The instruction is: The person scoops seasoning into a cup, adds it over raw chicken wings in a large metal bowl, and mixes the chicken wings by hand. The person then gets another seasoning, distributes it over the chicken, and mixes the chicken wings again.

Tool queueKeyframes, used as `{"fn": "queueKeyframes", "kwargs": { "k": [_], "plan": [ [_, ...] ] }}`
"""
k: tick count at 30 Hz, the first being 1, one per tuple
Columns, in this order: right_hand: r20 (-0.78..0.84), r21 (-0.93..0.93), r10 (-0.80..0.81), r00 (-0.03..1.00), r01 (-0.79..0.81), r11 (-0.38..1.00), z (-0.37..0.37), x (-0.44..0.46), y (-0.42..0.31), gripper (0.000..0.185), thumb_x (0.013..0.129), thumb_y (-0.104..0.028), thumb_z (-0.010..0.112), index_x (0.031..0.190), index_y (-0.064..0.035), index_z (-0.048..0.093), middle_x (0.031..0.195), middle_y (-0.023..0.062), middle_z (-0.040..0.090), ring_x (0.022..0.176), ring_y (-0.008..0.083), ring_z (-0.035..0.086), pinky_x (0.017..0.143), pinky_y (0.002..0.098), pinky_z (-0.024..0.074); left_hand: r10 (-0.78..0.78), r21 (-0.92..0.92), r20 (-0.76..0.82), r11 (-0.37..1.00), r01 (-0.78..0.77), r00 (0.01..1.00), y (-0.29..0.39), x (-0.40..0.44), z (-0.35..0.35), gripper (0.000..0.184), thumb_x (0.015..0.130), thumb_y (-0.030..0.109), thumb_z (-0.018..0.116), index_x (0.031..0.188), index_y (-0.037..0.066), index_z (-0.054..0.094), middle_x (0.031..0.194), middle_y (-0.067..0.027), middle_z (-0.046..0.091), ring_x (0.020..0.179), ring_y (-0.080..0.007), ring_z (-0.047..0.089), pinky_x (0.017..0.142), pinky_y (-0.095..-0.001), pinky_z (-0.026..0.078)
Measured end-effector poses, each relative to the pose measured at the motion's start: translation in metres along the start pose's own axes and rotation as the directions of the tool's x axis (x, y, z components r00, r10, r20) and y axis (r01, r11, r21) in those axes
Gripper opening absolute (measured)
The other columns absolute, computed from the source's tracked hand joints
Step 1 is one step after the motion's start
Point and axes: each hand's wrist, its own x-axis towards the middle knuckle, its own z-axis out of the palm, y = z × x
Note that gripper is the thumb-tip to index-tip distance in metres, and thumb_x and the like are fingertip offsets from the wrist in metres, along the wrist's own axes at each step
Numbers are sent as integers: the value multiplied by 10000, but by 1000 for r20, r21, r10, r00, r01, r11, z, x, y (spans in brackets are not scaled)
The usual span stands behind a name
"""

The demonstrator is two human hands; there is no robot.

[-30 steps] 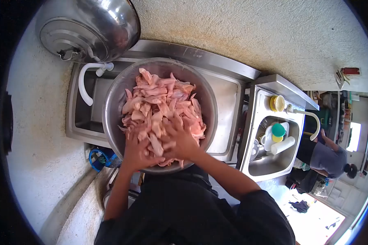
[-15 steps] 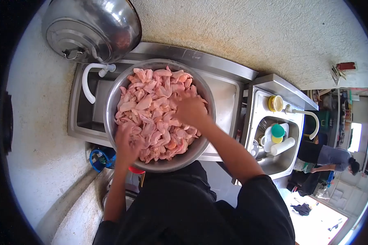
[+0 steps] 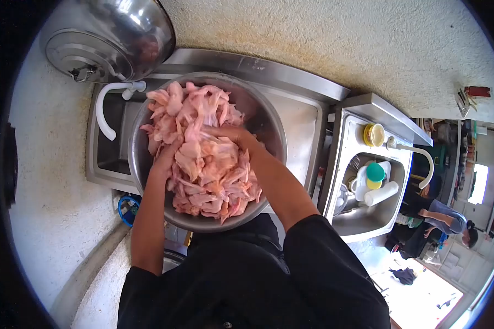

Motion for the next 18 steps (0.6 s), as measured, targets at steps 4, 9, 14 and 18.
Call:
{"fn": "queueKeyframes", "kwargs": {
  "k": [4, 9, 14, 18],
  "plan": [
    [9, -563, -38, 999, 36, 825, 25, -22, -37, 781, 823, -433, 793, 1398, 21, 524, 1298, 161, 645, 1164, 225, 622, 985, 326, 503, 11, 342, 255, 934, -101, 967, 3, -14, -22, 574, 831, 201, 785, 1325, 3, 568, 1166, -85, 672, 997, -160, 657, 843, -290, 540],
    [81, -746, -415, 906, 331, 578, 81, -99, -39, 838, 792, -422, 796, 1430, 21, 484, 1302, 201, 638, 1241, 294, 594, 1005, 381, 505, 341, 854, 219, 386, -348, 914, 2, -97, 6, 639, 795, 162, 801, 1349, -17, 538, 1406, -201, 514, 1268, -324, 523, 1084, -407, 415],
    [-152, -616, -157, 976, 30, 787, 39, -157, -22, 722, 919, -473, 643, 1433, 11, 492, 1370, 236, 581, 1273, 345, 573, 1070, 409, 452, 373, 907, 112, 341, -249, 921, -11, -130, -23, 743, 869, 294, 762, 1460, -15, 434, 1550, -277, 347, 1412, -400, 382, 1158, -451, 332],
    [-492, -531, -76, 868, -230, 816, 33, -133, 4, 818, 914, -607, 603, 1397, 45, 498, 1319, 216, 635, 1246, 332, 602, 1025, 427, 475, 253, 699, -247, 715, -9, 935, -22, -100, -9, 832, 931, 434, 678, 1539, 6, 305, 1544, -261, 364, 1426, -378, 379, 1163, -431, 332]
  ]
}}
